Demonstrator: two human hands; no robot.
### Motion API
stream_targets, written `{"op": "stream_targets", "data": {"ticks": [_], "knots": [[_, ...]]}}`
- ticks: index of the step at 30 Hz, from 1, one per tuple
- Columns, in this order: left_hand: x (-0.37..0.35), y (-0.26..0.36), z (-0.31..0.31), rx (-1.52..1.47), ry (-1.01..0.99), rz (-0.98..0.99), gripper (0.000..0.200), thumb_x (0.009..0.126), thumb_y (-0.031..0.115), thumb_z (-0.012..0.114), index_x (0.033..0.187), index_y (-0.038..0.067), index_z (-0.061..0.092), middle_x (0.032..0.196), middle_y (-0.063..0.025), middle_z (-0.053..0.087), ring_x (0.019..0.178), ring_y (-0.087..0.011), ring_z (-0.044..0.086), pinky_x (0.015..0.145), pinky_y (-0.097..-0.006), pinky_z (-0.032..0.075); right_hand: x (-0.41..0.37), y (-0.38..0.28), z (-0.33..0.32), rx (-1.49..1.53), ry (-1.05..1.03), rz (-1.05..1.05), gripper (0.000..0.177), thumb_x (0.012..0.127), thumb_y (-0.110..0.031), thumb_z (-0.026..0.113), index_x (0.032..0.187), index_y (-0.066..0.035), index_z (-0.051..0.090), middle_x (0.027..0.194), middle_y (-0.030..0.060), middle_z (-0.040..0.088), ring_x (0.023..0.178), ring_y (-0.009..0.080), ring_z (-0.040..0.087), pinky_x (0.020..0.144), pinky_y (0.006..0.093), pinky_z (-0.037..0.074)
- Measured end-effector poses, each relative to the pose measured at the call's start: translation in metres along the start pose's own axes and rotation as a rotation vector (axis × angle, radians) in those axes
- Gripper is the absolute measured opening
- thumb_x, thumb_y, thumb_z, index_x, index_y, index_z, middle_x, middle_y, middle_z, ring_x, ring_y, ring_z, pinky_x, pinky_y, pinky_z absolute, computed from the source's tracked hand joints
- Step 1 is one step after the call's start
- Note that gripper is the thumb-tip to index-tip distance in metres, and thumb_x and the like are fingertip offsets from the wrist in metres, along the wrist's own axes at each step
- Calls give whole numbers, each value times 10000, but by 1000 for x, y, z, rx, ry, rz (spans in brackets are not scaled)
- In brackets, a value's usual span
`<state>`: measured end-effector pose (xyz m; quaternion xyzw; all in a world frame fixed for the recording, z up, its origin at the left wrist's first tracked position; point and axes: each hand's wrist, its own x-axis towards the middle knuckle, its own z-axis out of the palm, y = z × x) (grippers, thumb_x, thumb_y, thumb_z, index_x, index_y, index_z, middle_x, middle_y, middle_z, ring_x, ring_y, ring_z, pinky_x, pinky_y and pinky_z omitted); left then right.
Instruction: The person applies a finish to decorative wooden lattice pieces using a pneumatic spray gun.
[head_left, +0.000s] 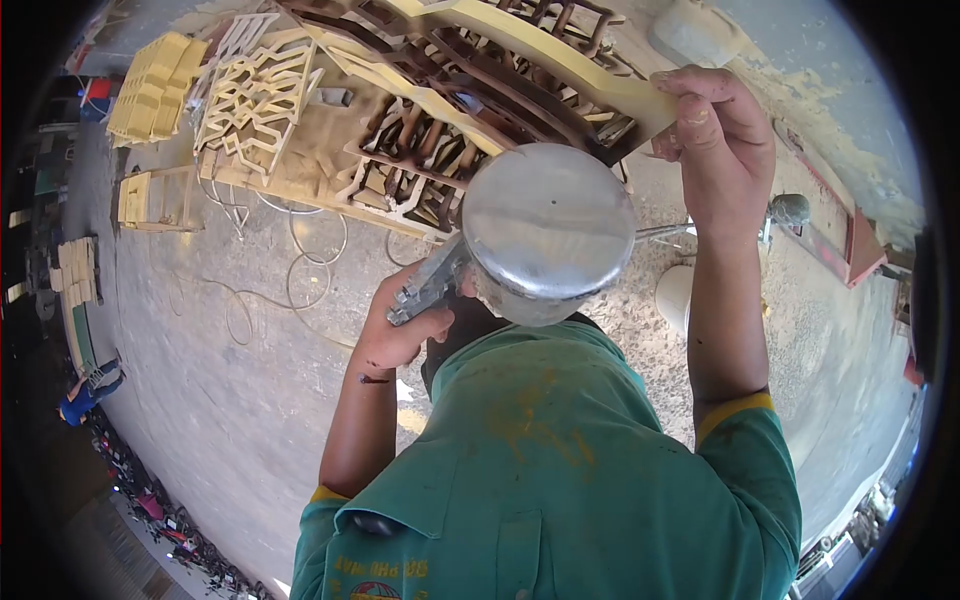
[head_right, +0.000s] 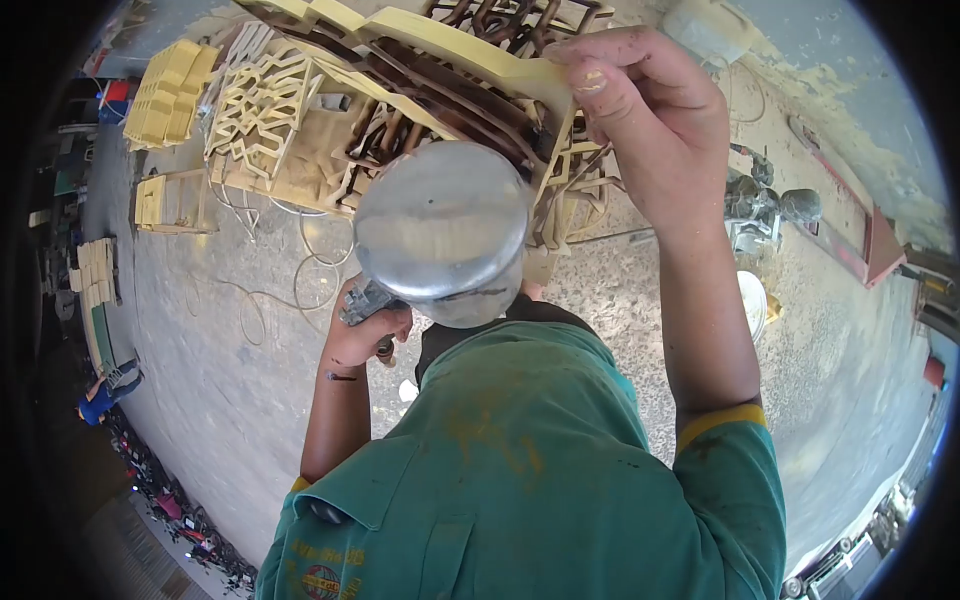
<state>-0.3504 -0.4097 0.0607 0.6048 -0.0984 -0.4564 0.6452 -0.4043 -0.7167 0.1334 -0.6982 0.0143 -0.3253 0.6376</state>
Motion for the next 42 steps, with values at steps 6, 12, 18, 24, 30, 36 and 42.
{"op": "stream_targets", "data": {"ticks": [6,12,18,24,30,36,42], "knots": [[44,2,-28,-388,166,117,478,701,86,505,1158,-54,503,950,-180,637,519,-181,565,486,-262,478,2,9,-8,39,-25,-41,248,959,-214,547,1047,9,609,971,77,626,680,92,478,586,248,388],[58,4,-61,-450,87,13,462,725,155,494,1168,24,490,961,-142,629,457,-134,457,436,-261,397,1,23,-24,109,77,54,255,967,-196,533,1076,23,605,806,29,577,654,79,418,580,249,364],[60,5,-54,-385,93,-37,414,722,147,498,1124,46,512,903,-103,602,453,-114,419,437,-253,372,21,56,15,929,-55,-300,250,940,-270,589,931,-22,620,698,14,598,501,39,462,442,174,356],[54,6,-47,-333,54,-64,409,716,134,506,1114,40,525,906,-108,602,460,-112,429,440,-246,376,10,14,-8,118,-37,-121,249,935,-276,596,929,-28,621,685,8,596,486,29,452,429,162,345],[51,13,-47,-254,131,-33,425,728,137,508,1139,30,509,949,-121,594,447,-103,411,438,-229,377,8,16,-6,86,8,-138,242,938,-269,594,930,-28,623,665,-2,580,484,26,444,433,157,347],[56,16,-55,-244,154,-20,388,711,80,493,1088,16,559,882,-110,615,458,-121,439,432,-242,373,7,13,-5,75,-12,-124,239,942,-262,588,932,-26,628,684,-2,582,493,26,443,441,155,354],[48,21,-48,-187,146,-11,373,701,87,501,1060,4,553,848,-113,593,441,-119,415,422,-246,363,9,14,-4,88,-32,-148,235,943,-258,586,932,-28,634,707,7,595,498,27,450,436,154,356]]}}
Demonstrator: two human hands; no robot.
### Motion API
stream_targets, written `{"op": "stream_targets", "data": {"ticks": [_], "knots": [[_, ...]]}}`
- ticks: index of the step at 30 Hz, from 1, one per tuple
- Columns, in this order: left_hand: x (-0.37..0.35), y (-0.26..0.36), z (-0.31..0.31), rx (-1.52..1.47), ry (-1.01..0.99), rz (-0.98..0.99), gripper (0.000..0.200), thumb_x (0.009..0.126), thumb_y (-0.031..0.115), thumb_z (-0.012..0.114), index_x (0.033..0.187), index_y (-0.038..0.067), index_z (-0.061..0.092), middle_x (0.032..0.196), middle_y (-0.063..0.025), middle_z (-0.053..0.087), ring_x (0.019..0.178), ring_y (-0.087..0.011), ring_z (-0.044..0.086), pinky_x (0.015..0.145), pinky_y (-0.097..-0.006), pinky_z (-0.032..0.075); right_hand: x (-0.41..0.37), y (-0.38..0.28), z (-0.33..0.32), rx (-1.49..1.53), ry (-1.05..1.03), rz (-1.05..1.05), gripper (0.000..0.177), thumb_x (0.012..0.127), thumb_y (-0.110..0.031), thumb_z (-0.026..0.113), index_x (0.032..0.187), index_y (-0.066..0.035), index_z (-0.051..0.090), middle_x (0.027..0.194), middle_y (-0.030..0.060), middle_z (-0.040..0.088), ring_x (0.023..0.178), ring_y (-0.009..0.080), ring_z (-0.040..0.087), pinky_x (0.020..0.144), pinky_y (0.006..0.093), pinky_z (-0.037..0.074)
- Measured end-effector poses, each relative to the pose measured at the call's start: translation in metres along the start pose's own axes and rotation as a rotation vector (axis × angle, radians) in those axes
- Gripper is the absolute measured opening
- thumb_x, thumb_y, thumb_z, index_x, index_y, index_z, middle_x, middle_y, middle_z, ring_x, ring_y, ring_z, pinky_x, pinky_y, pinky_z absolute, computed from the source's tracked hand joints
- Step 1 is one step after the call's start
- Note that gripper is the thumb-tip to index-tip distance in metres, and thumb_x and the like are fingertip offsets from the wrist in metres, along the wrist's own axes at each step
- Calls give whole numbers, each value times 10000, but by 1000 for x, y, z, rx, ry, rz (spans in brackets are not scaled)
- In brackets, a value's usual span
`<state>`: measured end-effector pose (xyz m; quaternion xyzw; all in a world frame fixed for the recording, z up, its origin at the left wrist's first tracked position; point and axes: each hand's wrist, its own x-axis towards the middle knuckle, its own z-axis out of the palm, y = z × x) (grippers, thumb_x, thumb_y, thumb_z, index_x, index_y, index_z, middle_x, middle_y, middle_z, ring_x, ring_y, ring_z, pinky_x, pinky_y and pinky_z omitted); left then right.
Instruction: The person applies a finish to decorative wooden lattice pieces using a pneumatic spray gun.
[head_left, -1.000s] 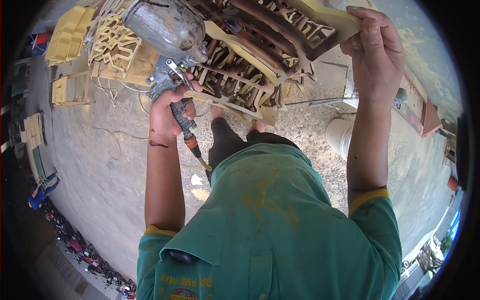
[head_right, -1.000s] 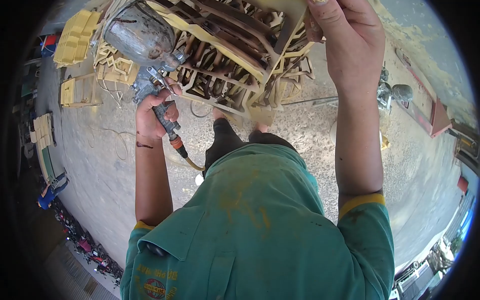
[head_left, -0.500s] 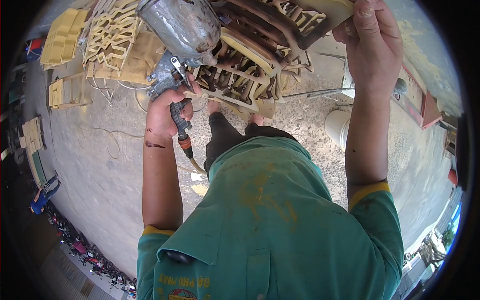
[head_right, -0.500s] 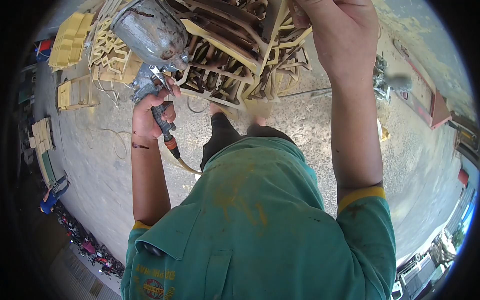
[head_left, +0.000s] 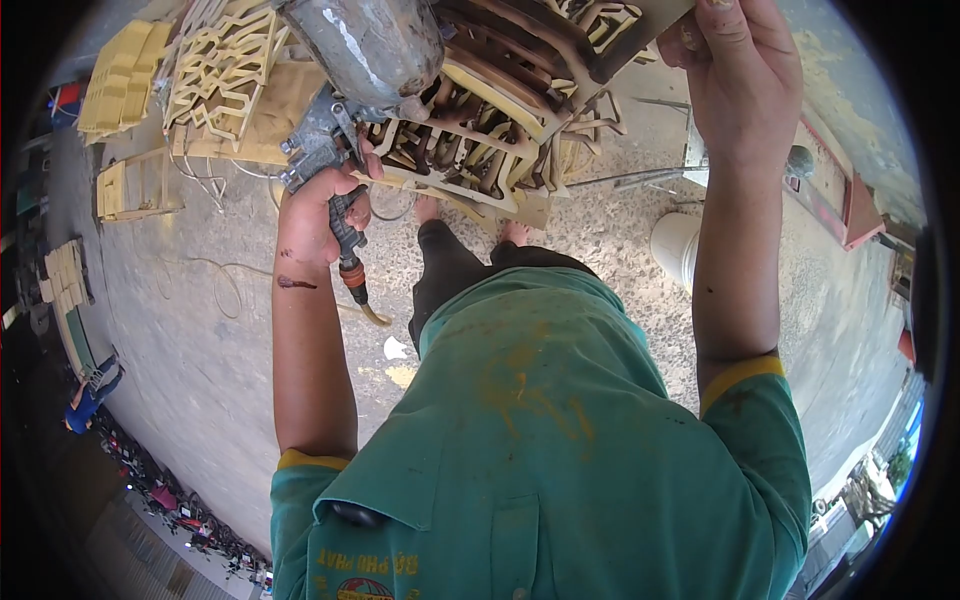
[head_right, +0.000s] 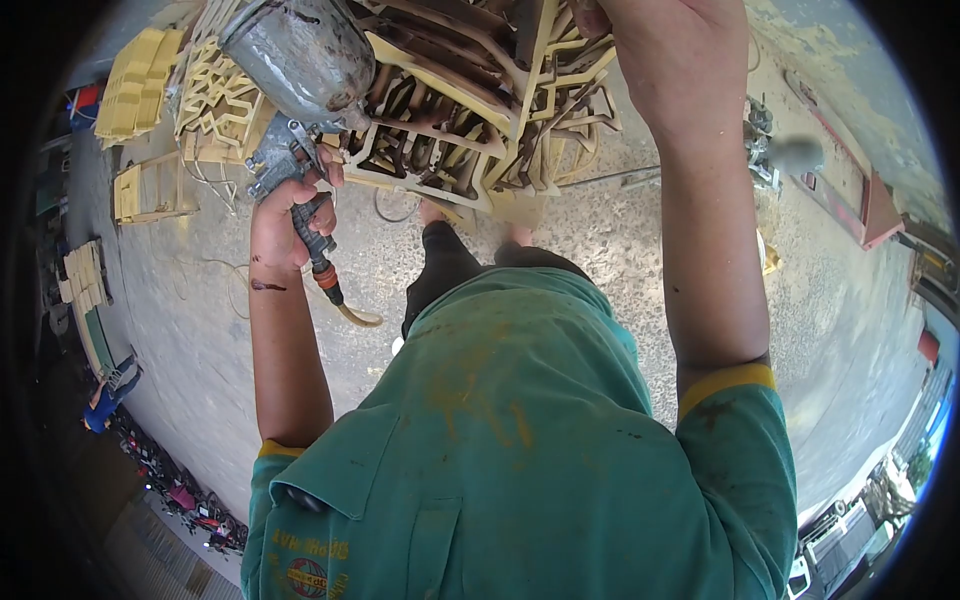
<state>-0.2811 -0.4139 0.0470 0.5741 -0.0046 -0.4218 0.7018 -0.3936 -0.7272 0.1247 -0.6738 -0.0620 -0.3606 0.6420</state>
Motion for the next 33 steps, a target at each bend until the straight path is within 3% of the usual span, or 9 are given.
{"op": "stream_targets", "data": {"ticks": [5,14,18,22,26,33], "knots": [[-5,1,0,23,-65,-9,406,691,85,505,1084,-11,543,873,-130,604,443,-118,419,418,-237,362,0,4,2,-24,46,-30,229,938,-259,593,933,-35,640,730,12,610,501,26,465,432,145,361],[0,19,-2,128,25,91,435,702,49,505,1130,-27,535,968,-167,629,478,-113,465,435,-225,375,0,2,0,-52,29,-8,217,942,-247,588,929,-39,645,714,-2,619,505,20,473,445,145,376],[1,30,-5,251,-47,33,403,691,83,515,1088,16,504,920,-138,567,435,-96,386,403,-212,347,2,5,-3,-1,-16,-15,191,943,-220,585,928,-39,645,714,1,625,517,22,482,449,147,378],[-3,33,-1,343,-72,25,384,690,85,522,1068,21,501,904,-141,561,435,-94,391,403,-216,341,2,2,0,-3,3,7,165,943,-191,584,932,-37,644,706,2,623,525,25,487,451,148,376],[-10,35,8,325,-83,51,454,658,28,492,1102,-47,543,885,-146,606,474,-108,418,436,-233,347,2,2,1,33,7,40,166,947,-181,577,939,-28,641,705,1,620,538,26,491,457,152,378],[-4,38,-5,550,-62,141,486,662,34,493,1139,-51,516,900,-132,617,485,-93,421,438,-231,352,2,3,-1,66,-35,59,165,946,-170,579,947,-17,640,717,-6,613,573,28,500,482,158,383]]}}
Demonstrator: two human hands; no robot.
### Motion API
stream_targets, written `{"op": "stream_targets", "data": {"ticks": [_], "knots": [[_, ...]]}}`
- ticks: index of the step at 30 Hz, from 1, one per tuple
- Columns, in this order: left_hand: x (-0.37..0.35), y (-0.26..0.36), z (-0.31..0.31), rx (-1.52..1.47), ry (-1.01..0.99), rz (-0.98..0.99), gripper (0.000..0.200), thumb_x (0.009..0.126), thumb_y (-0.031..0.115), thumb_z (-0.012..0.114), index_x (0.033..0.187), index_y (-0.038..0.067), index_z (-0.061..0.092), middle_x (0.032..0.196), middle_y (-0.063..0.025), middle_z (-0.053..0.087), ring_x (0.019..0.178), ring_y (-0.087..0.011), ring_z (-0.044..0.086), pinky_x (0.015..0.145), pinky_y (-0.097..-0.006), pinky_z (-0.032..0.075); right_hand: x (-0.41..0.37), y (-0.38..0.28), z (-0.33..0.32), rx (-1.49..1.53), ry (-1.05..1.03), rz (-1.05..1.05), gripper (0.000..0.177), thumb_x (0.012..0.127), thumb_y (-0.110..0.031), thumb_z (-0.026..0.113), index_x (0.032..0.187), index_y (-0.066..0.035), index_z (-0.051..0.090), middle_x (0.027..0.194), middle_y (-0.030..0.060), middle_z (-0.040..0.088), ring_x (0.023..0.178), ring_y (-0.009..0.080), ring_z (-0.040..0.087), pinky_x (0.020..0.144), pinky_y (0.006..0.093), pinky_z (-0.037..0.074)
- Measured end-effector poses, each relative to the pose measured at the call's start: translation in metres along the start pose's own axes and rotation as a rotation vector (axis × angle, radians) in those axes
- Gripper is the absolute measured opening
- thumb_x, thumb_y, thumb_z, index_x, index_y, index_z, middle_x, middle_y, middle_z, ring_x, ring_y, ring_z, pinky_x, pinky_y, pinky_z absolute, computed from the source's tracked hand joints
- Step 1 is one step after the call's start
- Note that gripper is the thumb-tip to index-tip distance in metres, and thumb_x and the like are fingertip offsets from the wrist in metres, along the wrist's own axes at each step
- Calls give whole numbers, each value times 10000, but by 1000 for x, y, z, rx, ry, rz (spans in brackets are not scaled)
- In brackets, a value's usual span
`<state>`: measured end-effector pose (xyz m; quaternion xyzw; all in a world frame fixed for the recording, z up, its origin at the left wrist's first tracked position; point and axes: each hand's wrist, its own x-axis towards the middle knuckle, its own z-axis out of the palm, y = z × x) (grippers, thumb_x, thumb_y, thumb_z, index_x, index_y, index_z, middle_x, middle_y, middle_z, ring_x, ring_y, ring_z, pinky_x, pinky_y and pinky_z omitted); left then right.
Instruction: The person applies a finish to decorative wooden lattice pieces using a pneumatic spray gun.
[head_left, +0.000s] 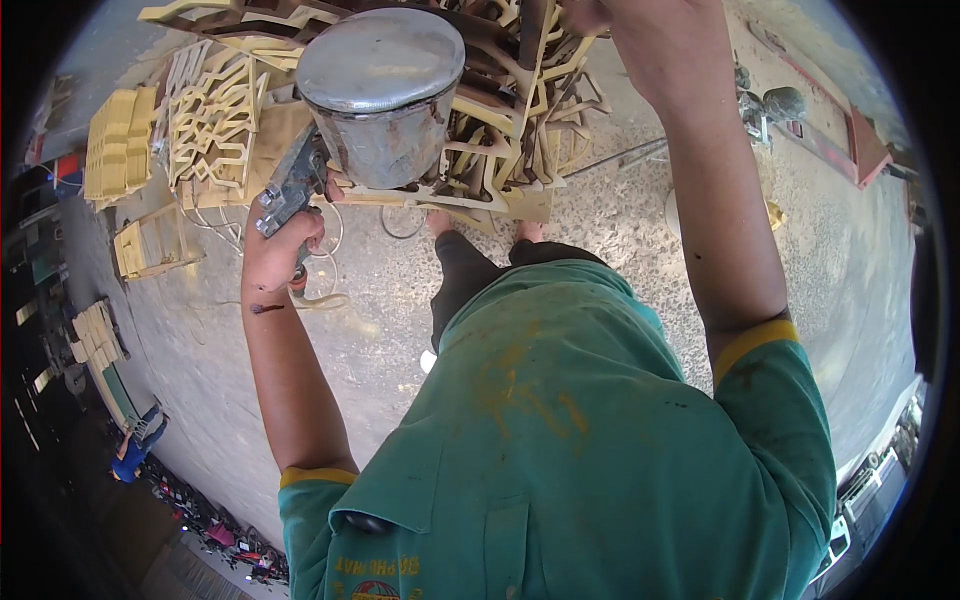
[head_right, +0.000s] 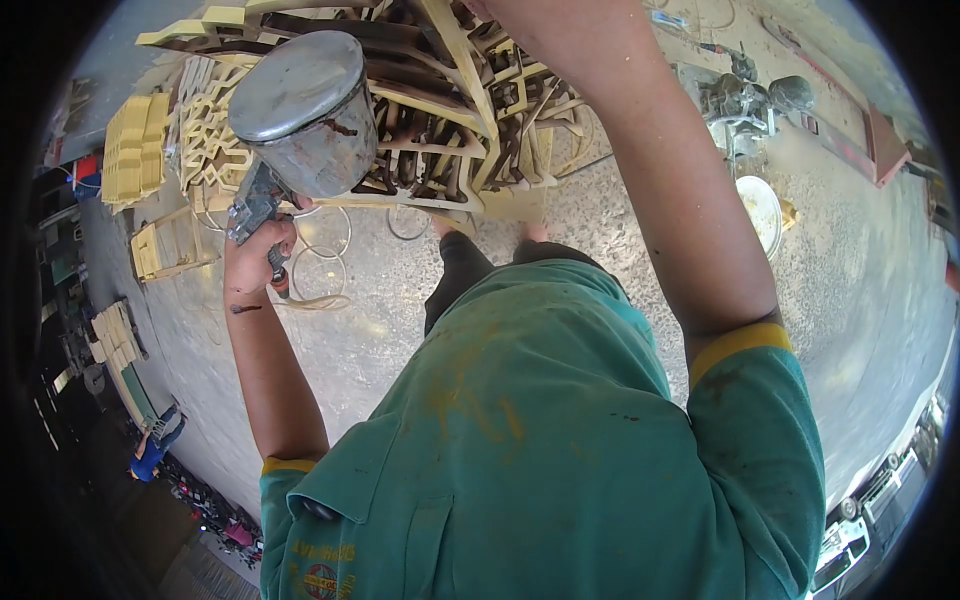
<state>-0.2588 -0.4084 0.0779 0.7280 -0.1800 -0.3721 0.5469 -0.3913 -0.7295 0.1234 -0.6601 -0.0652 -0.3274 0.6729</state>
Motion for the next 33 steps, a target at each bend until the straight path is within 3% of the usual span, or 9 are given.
{"op": "stream_targets", "data": {"ticks": [5,9,13,14,17,18,21,22,33], "knots": [[4,6,-9,154,-91,-58,467,644,-28,496,1104,-60,575,905,-58,601,594,-71,461,538,-216,384,-1,4,2,87,-7,-9,140,940,-136,584,961,-11,642,734,-1,619,612,26,518,513,164,405],[-3,10,0,307,-161,108,465,645,-64,491,1096,-29,601,911,-19,601,764,-62,505,669,-196,400,-7,-4,4,201,14,89,125,932,-108,592,973,-1,643,766,0,626,647,29,527,545,163,418],[-12,11,9,493,-162,224,494,626,-51,522,1114,-20,591,956,-127,634,831,-177,600,743,-249,455,-8,-4,7,158,59,63,133,926,-113,604,978,2,647,779,6,634,656,32,533,550,171,422],[-12,14,10,620,-197,383,510,619,-54,525,1127,-39,575,984,-127,619,786,-139,576,678,-229,445,-8,1,9,146,68,4,134,926,-114,604,976,2,648,777,7,635,654,34,533,550,173,422],[-18,23,19,678,-152,388,545,592,-54,540,1136,-24,572,982,-157,622,828,-225,612,733,-274,469,-11,-16,-1,45,39,120,164,922,-140,613,1018,-9,640,790,28,651,645,54,548,548,179,435],[-17,23,20,719,-140,474,532,594,-47,574,1124,-15,572,1003,-182,622,890,-312,621,787,-321,481,-9,-23,-1,-3,44,137,187,918,-152,621,1045,-15,633,800,37,657,645,61,556,548,179,442],[-10,32,20,710,-202,397,510,599,-31,608,1108,-7,575,1021,-192,620,928,-357,612,827,-349,478,-16,-26,-16,-84,105,250,219,950,-177,565,1066,2,616,851,35,613,644,69,448,562,220,381],[-6,30,19,696,-226,398,495,608,-8,642,1098,-2,575,1009,-186,616,906,-357,608,805,-345,480,-19,-27,-20,-107,140,297,232,968,-184,534,1063,13,611,871,30,588,644,70,390,568,241,347],[50,20,19,606,-561,476,546,606,91,714,1125,13,565,1047,-184,609,940,-370,600,789,-392,486,-34,-73,6,-416,286,443,253,967,-202,530,1102,3,592,887,33,566,669,72,403,573,225,354]]}}
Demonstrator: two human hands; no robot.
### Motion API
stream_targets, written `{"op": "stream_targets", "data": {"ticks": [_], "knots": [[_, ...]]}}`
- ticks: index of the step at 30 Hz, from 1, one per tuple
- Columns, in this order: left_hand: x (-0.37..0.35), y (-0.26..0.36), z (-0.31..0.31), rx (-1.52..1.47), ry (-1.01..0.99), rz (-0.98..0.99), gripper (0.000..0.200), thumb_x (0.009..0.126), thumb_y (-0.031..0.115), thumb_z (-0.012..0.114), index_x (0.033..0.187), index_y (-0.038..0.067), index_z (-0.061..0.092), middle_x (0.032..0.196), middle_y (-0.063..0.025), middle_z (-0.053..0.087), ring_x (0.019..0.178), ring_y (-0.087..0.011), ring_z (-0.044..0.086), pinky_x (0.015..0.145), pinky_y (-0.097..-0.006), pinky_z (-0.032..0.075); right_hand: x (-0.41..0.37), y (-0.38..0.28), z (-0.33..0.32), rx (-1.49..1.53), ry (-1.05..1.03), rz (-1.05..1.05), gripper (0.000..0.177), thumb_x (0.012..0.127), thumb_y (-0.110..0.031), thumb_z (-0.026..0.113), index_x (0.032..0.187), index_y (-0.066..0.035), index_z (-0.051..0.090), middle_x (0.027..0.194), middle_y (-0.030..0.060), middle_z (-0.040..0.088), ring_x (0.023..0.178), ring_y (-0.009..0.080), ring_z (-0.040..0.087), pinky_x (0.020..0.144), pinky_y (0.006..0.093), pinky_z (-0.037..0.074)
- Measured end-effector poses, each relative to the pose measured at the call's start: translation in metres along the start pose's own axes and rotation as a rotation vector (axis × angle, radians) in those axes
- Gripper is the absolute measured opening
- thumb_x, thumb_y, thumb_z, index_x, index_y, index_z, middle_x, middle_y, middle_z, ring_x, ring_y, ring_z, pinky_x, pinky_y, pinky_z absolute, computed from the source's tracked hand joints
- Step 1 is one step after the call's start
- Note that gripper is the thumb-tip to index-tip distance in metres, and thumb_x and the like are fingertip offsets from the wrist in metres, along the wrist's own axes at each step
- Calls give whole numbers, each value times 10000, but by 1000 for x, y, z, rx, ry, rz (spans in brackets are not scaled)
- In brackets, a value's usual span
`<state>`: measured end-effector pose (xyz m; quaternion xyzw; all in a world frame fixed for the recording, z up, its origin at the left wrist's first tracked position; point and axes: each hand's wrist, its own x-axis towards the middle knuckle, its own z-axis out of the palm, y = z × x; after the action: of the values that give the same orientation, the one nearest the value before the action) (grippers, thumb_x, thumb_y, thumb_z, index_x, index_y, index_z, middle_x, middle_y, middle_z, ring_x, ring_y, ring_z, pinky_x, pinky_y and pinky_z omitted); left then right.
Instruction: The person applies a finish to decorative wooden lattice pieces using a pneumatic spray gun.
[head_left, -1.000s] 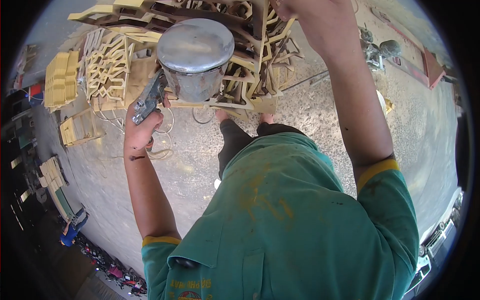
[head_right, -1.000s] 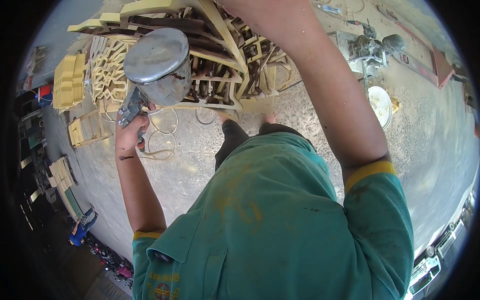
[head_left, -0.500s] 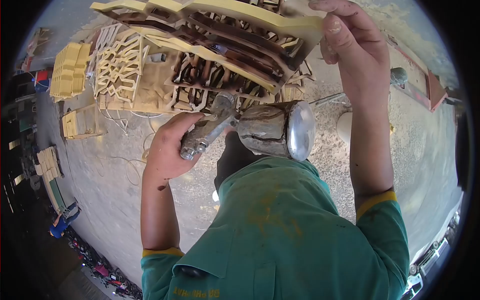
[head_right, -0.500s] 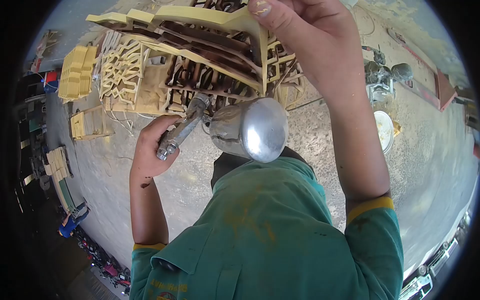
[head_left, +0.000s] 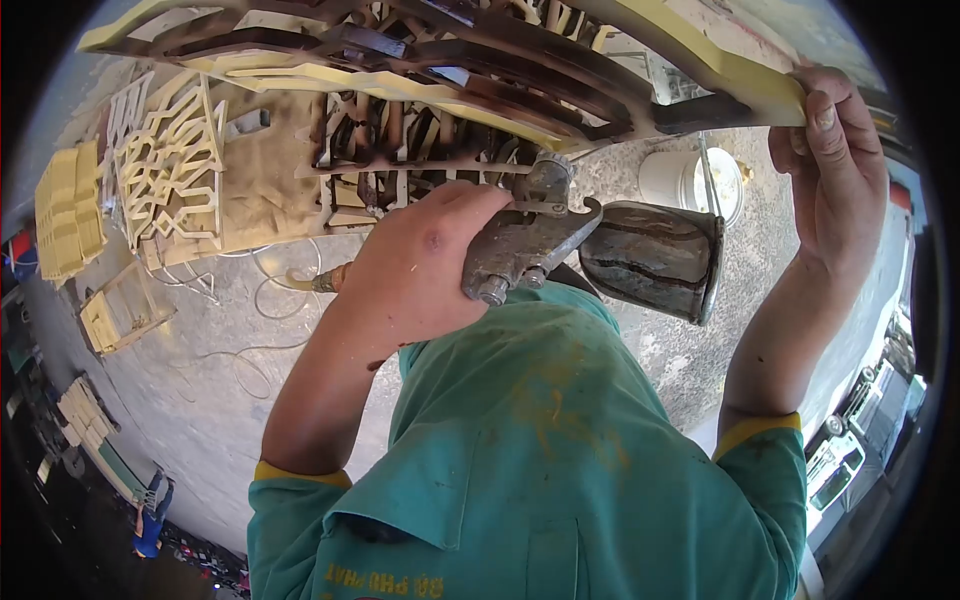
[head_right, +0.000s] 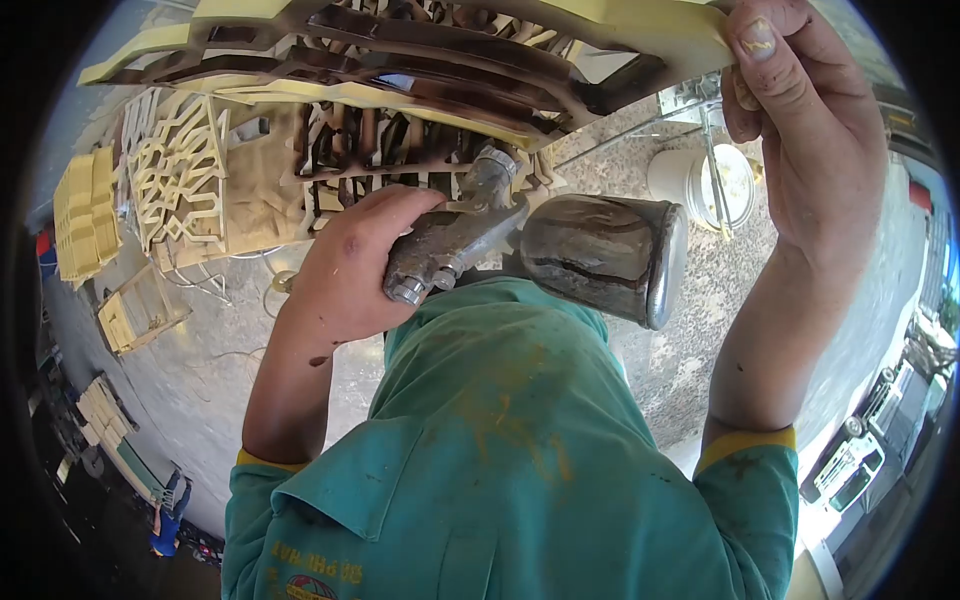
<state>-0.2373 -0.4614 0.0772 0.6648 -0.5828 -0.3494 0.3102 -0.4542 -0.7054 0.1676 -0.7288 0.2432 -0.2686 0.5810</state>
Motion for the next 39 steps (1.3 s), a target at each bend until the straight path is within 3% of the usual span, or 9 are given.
{"op": "stream_targets", "data": {"ticks": [3,6,9,13,29,39], "knots": [[6,-10,-8,-34,-58,10,547,610,82,708,1133,20,560,1078,-181,605,968,-373,598,820,-396,481,-9,-12,4,-112,96,71,272,967,-206,529,1119,12,586,829,23,532,673,73,409,563,217,349],[10,-24,-15,-53,-44,62,543,609,65,702,1131,21,560,1087,-179,603,974,-371,596,831,-396,479,-13,-24,7,-100,-5,161,283,965,-211,533,1125,17,585,788,16,505,660,76,412,557,208,345],[7,-38,-26,-28,-24,84,548,606,48,699,1135,15,559,1086,-181,603,977,-368,595,835,-392,480,-17,-26,19,-178,196,183,284,960,-217,541,1113,19,585,755,13,481,642,77,411,552,202,343],[2,-46,-39,-30,-91,13,558,606,29,693,1147,3,556,1085,-188,602,981,-368,594,835,-384,482,-19,-34,19,-175,168,246,283,954,-222,551,1103,17,587,759,14,488,630,74,409,553,199,351],[12,-39,-30,-91,-159,102,509,645,47,675,1137,-3,554,1115,-211,598,1015,-380,588,859,-397,480,-16,-48,24,-257,193,340,223,938,-233,582,1013,-26,617,723,-18,475,592,35,394,510,163,327],[2,-54,-53,-72,-55,70,480,666,19,658,1138,12,571,1044,-198,623,963,-373,611,813,-388,493,-13,-49,25,-260,184,333,241,937,-261,581,998,-30,619,731,-18,476,589,36,389,502,169,308]]}}
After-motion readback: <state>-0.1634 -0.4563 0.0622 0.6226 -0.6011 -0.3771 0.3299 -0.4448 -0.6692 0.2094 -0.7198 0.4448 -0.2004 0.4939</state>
